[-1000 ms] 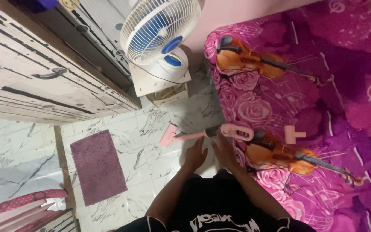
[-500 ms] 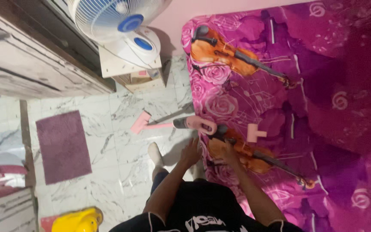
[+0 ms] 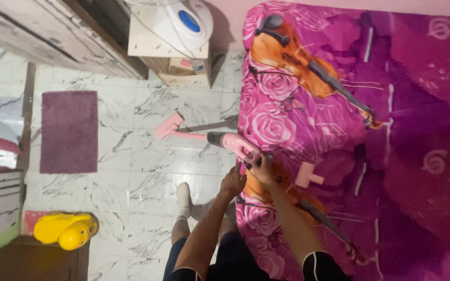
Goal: The person uses a pink cordless stick vacuum to clean a tiled floor in a bedroom. They systematically move the vacuum head back and forth along the base of a bed, a fan, and a wardrobe, covering the visible floor area.
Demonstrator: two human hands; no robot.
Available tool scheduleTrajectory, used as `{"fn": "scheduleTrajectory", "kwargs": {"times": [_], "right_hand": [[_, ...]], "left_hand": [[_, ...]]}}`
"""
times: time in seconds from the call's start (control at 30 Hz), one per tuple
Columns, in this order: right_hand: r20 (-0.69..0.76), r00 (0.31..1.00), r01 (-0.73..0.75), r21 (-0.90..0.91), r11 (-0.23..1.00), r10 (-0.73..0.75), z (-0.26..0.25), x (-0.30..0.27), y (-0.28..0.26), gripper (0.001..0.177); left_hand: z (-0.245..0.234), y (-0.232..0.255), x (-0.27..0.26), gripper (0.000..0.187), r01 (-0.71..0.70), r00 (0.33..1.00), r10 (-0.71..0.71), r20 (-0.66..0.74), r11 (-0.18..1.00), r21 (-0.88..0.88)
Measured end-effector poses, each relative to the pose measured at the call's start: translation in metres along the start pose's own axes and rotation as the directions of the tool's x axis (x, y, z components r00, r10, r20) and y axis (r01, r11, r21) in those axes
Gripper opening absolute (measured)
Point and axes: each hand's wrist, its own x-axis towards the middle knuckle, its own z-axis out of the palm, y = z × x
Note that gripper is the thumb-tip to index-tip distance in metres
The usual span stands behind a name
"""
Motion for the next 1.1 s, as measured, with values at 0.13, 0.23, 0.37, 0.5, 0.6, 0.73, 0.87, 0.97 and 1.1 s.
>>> {"fn": "scheduleTrajectory", "kwargs": {"times": [0.13, 0.23, 0.37, 0.5, 0.6, 0.73, 0.87, 0.97, 1.1], "right_hand": [[-0.013, 1.000, -0.020, 0.041, 0.999, 0.020, 0.027, 0.032, 0.028, 0.062], [0.071, 0.991, -0.129, 0.298, 0.946, 0.113, 0.051, 0.032, 0.034, 0.076], [0.354, 0.733, -0.680, 0.355, 0.641, 0.581, 0.068, 0.031, 0.028, 0.048], [0.428, 0.645, -0.762, 0.427, 0.487, 0.633, 0.084, -0.018, 0.000, 0.037], [0.479, 0.714, -0.684, 0.633, 0.363, 0.511, 0.097, -0.059, -0.043, 0.042], [0.519, 0.745, -0.620, 0.306, 0.723, 0.419, 0.119, -0.086, -0.090, 0.041], [0.575, 0.696, -0.530, 0.007, 0.848, 0.431, 0.143, -0.110, -0.127, 0.036], [0.634, 0.674, -0.525, 0.048, 0.850, 0.381, 0.162, -0.123, -0.158, 0.035], [0.619, 0.743, -0.462, 0.201, 0.864, 0.254, 0.191, -0.132, -0.199, 0.040]], "left_hand": [[0.007, -0.020, 0.002, 0.063, 0.004, 0.993, -0.019, -0.113, 0.992, -0.126], [0.014, -0.038, -0.006, 0.063, 0.019, 0.986, -0.048, -0.160, 0.984, -0.178], [0.019, -0.057, -0.003, 0.067, 0.206, 0.963, -0.240, -0.122, 0.949, -0.240], [0.011, -0.073, -0.034, 0.065, 0.326, 0.906, -0.404, -0.129, 0.858, -0.396], [-0.012, -0.085, -0.040, 0.067, 0.332, 0.868, -0.459, -0.188, 0.820, -0.467], [-0.038, -0.102, -0.052, 0.076, 0.361, 0.838, -0.538, -0.084, 0.665, -0.654], [-0.075, -0.122, -0.072, 0.089, 0.460, 0.797, -0.578, 0.179, 0.387, -0.799], [-0.103, -0.139, -0.091, 0.098, 0.382, 0.849, -0.514, 0.123, 0.435, -0.815], [-0.140, -0.163, -0.106, 0.101, 0.329, 0.889, -0.440, 0.125, 0.424, -0.844]]}}
